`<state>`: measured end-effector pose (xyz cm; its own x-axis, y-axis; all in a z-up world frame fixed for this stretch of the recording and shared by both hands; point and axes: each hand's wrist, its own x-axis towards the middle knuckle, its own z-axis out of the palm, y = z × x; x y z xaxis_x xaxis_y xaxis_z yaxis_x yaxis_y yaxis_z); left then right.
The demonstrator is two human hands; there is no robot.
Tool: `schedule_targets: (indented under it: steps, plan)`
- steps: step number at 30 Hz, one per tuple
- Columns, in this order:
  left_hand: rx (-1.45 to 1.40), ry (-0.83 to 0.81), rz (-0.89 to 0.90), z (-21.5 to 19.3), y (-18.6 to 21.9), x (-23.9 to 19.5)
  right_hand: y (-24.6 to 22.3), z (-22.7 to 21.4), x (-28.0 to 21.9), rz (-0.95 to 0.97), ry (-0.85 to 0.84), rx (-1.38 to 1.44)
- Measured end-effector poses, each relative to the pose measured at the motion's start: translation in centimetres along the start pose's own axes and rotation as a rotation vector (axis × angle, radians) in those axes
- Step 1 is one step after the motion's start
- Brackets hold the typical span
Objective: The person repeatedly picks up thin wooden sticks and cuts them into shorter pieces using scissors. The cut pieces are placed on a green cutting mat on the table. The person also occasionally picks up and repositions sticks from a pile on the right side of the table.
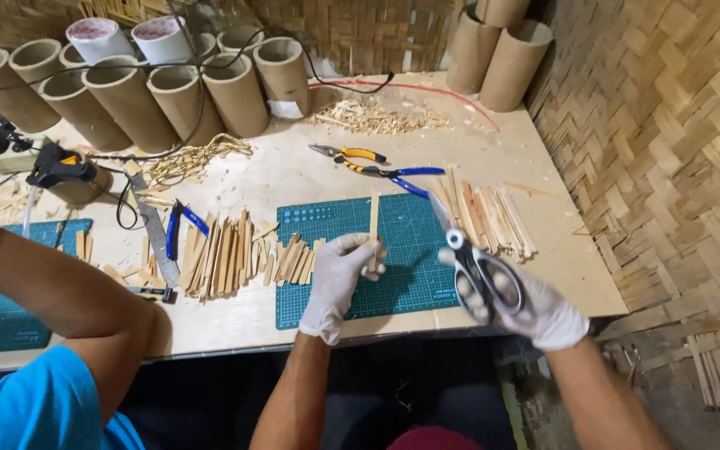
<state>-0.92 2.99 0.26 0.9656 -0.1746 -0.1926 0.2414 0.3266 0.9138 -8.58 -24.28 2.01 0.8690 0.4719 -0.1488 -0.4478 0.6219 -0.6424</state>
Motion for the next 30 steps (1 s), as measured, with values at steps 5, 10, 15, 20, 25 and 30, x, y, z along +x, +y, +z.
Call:
schedule_targets:
  steps: [5, 10, 15, 20, 25, 30]
  plan:
    - [-0.013, -0.080, -0.033, 0.1, 2.7, -1.8, 1.1, -0.2, -1.6, -0.025, 0.083, -0.449]
    - [0.170, -0.107, -0.100, -0.3, 4.5, -3.4, 1.0, 0.1, -1.6, 0.013, 0.051, -0.645]
    - [0.102, -0.242, -0.135, -0.9, 3.2, -3.5, 0.7, 0.5, -0.7, 0.103, 0.182, -0.985]
    - [0.123, -0.246, -0.180, -0.7, 2.9, -3.8, 0.4, 1.1, 0.4, 0.168, 0.147, -1.036]
    - [0.091, -0.232, -0.154, -0.7, 1.3, -3.0, 0.7, 1.0, 1.7, 0.122, 0.123, -1.095]
    - [0.196, -0.217, -0.174, -0.4, 0.4, -2.6, 0.2, 1.8, 2.2, 0.135, 0.119, -1.157]
